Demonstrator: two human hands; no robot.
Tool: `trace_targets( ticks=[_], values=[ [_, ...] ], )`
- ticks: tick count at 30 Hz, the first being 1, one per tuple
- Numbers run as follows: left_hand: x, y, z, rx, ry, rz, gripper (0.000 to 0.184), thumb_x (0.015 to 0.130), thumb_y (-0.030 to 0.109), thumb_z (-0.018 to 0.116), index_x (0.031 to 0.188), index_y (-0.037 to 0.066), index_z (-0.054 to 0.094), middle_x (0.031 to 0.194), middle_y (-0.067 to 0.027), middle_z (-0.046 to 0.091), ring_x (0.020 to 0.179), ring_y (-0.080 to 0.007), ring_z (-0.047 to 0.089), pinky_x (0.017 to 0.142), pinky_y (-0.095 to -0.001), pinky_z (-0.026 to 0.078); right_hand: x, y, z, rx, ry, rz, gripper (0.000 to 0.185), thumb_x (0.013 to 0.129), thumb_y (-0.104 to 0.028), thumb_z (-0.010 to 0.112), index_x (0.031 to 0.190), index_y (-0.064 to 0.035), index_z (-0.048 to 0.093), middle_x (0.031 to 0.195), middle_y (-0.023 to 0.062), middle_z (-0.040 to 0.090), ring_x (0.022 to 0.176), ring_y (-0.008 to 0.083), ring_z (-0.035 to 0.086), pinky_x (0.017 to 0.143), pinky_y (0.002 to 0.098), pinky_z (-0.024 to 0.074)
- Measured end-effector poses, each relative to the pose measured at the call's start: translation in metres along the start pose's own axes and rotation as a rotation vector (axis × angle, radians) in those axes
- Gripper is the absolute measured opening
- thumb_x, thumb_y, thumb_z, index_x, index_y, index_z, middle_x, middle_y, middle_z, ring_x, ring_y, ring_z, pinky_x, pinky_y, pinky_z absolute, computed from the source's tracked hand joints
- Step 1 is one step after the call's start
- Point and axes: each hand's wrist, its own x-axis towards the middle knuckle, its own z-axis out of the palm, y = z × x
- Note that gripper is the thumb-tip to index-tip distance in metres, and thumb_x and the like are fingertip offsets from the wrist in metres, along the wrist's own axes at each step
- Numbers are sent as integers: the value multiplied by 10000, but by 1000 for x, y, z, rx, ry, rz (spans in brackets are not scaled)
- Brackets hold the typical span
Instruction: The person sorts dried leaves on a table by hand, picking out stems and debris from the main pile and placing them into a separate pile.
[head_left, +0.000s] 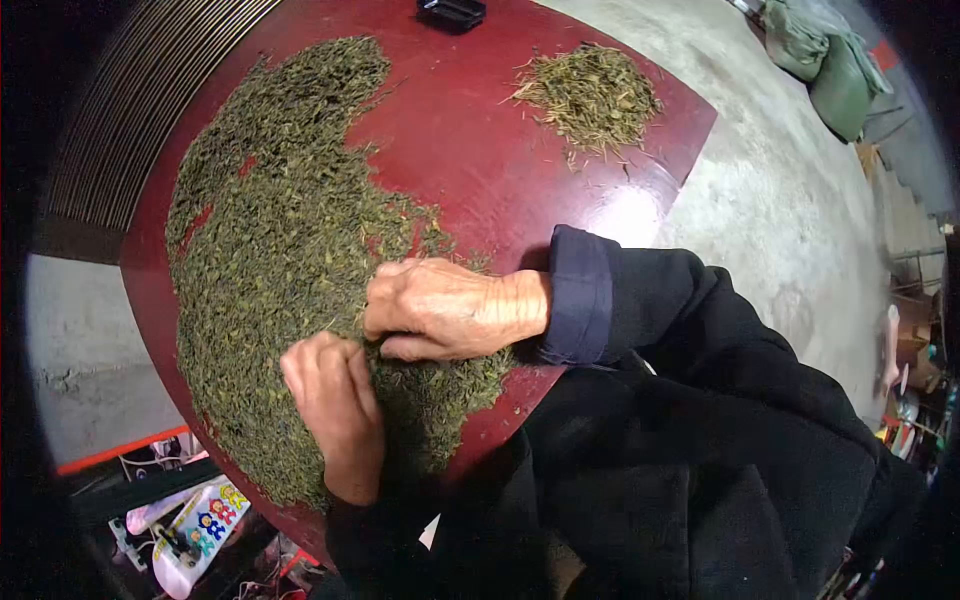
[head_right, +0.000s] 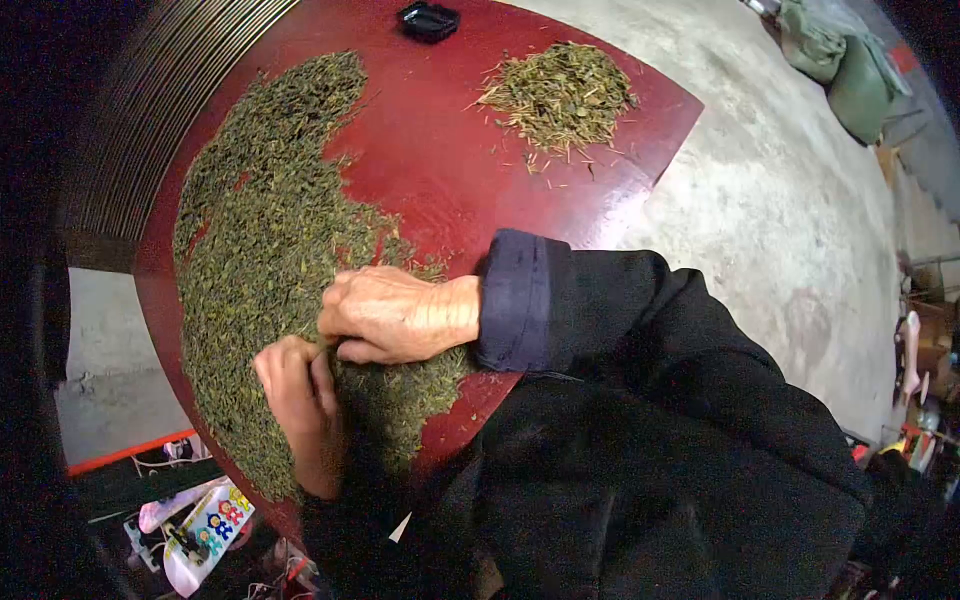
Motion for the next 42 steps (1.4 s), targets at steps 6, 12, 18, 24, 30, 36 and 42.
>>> trace_targets(
  ticks=[6,12,18,24,30,36,42],
  values=[
    [2,7,-10,-144,64,-14,30,884,5,553,894,33,552,928,-99,579,843,-272,501,827,-383,430,0,-1,4,54,14,-9,137,766,-160,678,816,-60,599,862,127,629,809,338,580,720,416,497],
    [-2,4,-13,-128,39,-87,48,885,-17,539,897,28,551,891,-102,585,806,-264,506,780,-362,438,-8,-12,-1,-29,26,-44,115,797,-171,645,807,-66,600,852,120,620,772,326,571,674,409,487],
    [-2,6,-12,-98,2,-93,46,885,-18,539,896,25,550,888,-101,583,805,-261,501,770,-363,436,-39,-36,-54,-255,-162,122,169,874,-235,626,934,-79,597,943,95,519,864,283,510,736,387,430],
    [-1,8,-10,-108,6,-96,52,895,-4,512,891,22,557,874,-96,560,781,-242,488,746,-345,430,-97,-10,-115,-696,228,312,211,828,-235,672,954,-70,633,975,82,516,886,276,484,747,392,431],
    [6,14,-13,-143,-22,-159,43,878,-16,552,892,24,545,889,-103,586,808,-261,502,780,-362,439,-121,29,-146,-766,274,401,205,823,-243,692,920,-68,648,958,75,521,870,272,479,758,385,425],
    [5,11,-9,-120,-25,-196,56,868,-22,561,883,29,546,895,-99,593,826,-261,509,790,-361,439,-109,44,-158,-651,195,475,173,801,-237,701,819,-69,661,915,79,538,864,281,497,760,390,433],
    [4,8,-8,-142,-35,-208,82,850,-31,568,864,43,536,894,-92,594,831,-261,509,794,-365,437,-96,55,-159,-766,78,467,157,780,-223,699,755,-75,655,867,90,553,844,296,520,736,404,438]
  ],
)
